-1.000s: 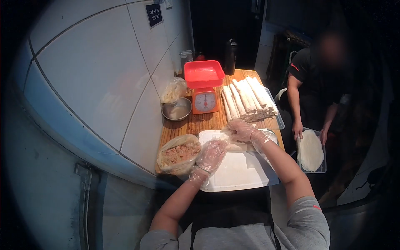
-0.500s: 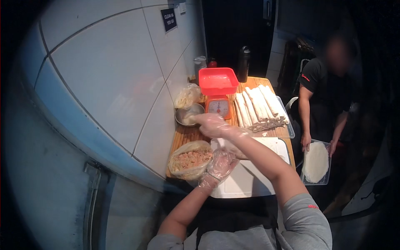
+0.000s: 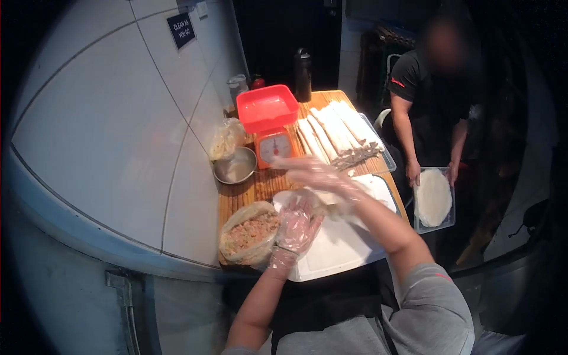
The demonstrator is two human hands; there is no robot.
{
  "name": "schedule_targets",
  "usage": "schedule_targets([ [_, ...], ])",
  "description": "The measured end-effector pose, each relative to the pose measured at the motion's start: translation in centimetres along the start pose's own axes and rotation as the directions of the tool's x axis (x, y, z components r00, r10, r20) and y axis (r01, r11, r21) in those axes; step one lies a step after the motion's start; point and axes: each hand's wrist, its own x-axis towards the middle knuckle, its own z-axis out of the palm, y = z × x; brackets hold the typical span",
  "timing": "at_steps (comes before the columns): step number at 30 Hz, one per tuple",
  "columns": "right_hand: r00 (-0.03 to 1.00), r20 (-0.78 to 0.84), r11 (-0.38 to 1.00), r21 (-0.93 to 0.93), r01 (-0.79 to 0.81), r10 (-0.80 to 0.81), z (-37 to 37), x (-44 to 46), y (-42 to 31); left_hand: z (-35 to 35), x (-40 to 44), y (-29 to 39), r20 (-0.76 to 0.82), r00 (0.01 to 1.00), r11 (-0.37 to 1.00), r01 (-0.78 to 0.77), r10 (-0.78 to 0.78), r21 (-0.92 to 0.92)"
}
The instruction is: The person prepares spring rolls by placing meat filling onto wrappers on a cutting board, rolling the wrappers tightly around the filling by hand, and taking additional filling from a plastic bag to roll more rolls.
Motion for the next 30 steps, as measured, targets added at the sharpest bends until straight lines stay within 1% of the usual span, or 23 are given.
schedule_targets([
  [2, 0.997, -0.079, 0.996, -0.085, -0.004, -0.003, -3.2, -7.2, 1.5, 0.2, 0.0, -0.1, -0.006, 1.000, 1.000, -0.004, 0.004, -0.001],
  [3, 0.997, -0.069, 0.974, -0.222, -0.037, 0.022, -4.3, -10.3, -0.6, 0.3, -0.1, -0.1, -0.063, 0.998, 0.999, -0.011, 0.013, 0.044],
  [5, 0.967, -0.038, 0.904, -0.347, -0.248, 0.250, -5.3, -14.2, 2.7, 0.2, 0.1, -0.2, -0.072, 0.997, 0.999, -0.022, 0.024, 0.031],
  [6, 0.974, -0.033, 0.844, -0.492, -0.212, 0.225, -4.6, -14.8, 3.4, 0.2, 0.1, -0.2, -0.074, 0.997, 0.999, -0.029, 0.031, 0.028],
  [7, 0.979, -0.024, 0.763, -0.623, -0.172, 0.201, -3.7, -15.1, 3.7, 0.3, 0.0, -0.2, -0.109, 0.993, 0.999, -0.037, 0.038, 0.012],
  [8, 0.984, -0.012, 0.662, -0.739, -0.128, 0.176, -3.1, -14.9, 4.1, 0.3, 0.0, -0.1, -0.092, 0.995, 0.999, -0.031, 0.032, 0.010],
  [9, 0.977, 0.011, 0.680, -0.720, -0.141, 0.215, -2.3, -13.6, 5.0, 0.2, 0.1, -0.1, -0.079, 0.997, 1.000, -0.024, 0.024, 0.011],
  [11, 0.977, 0.040, 0.776, -0.615, -0.143, 0.211, -0.2, -11.0, 2.7, 0.2, 0.2, -0.3, -0.061, 0.998, 1.000, -0.010, 0.011, 0.010],
  [13, 0.941, 0.200, 0.784, -0.613, -0.098, 0.274, 0.9, -7.5, 1.6, 1.1, 0.1, -1.0, -0.049, 0.999, 1.000, 0.001, -0.001, 0.001],
  [14, 0.911, 0.278, 0.790, -0.608, -0.078, 0.304, 0.9, -6.8, 1.6, 1.1, 0.2, -1.1, -0.040, 0.999, 0.999, -0.015, 0.016, 0.031],
  [16, 0.969, 0.150, 0.792, -0.607, -0.066, 0.195, 0.7, -8.0, 2.7, 0.8, 0.4, -0.8, -0.018, 0.999, 0.995, -0.046, 0.048, 0.091],
  [17, 0.986, 0.086, 0.792, -0.608, -0.059, 0.140, 0.5, -8.6, 3.5, 0.7, 0.6, -0.7, -0.009, 0.999, 0.996, -0.031, 0.032, 0.078],
  [19, 0.998, -0.030, 0.749, -0.660, -0.059, 0.051, -1.9, -10.7, 7.0, -0.3, 0.8, 0.1, 0.011, 1.000, 0.999, 0.002, -0.003, 0.050],
  [20, 0.996, -0.087, 0.725, -0.686, -0.064, 0.006, -3.6, -12.1, 8.4, 0.1, 0.6, -0.1, -0.019, 1.000, 0.997, 0.004, -0.002, 0.073],
  [22, 0.992, -0.014, 0.774, -0.624, -0.109, 0.128, -7.5, -14.9, 7.3, 1.4, 0.3, -0.5, -0.081, 0.997, 0.993, 0.006, 0.003, 0.115],
  [25, 0.971, 0.000, 0.731, -0.658, -0.179, 0.237, -8.4, -18.0, 2.0, -1.4, -1.0, 4.7, -0.015, 0.997, 0.985, -0.078, 0.081, 0.157],
  [28, 0.980, -0.010, 0.581, -0.804, -0.125, 0.198, -3.4, -19.4, -1.3, 0.6, -2.3, 5.8, 0.214, 0.952, 0.972, -0.233, 0.219, 0.042],
  [29, 0.997, -0.047, 0.569, -0.819, -0.072, 0.058, -1.4, -19.9, -0.1, 0.6, -1.9, 5.9, 0.310, 0.938, 0.978, -0.192, 0.157, 0.086],
  [30, 0.993, -0.083, 0.550, -0.835, -0.022, -0.086, 0.6, -20.1, 2.2, 0.5, -1.3, 5.6, 0.292, 0.942, 0.978, -0.195, 0.165, 0.077],
])
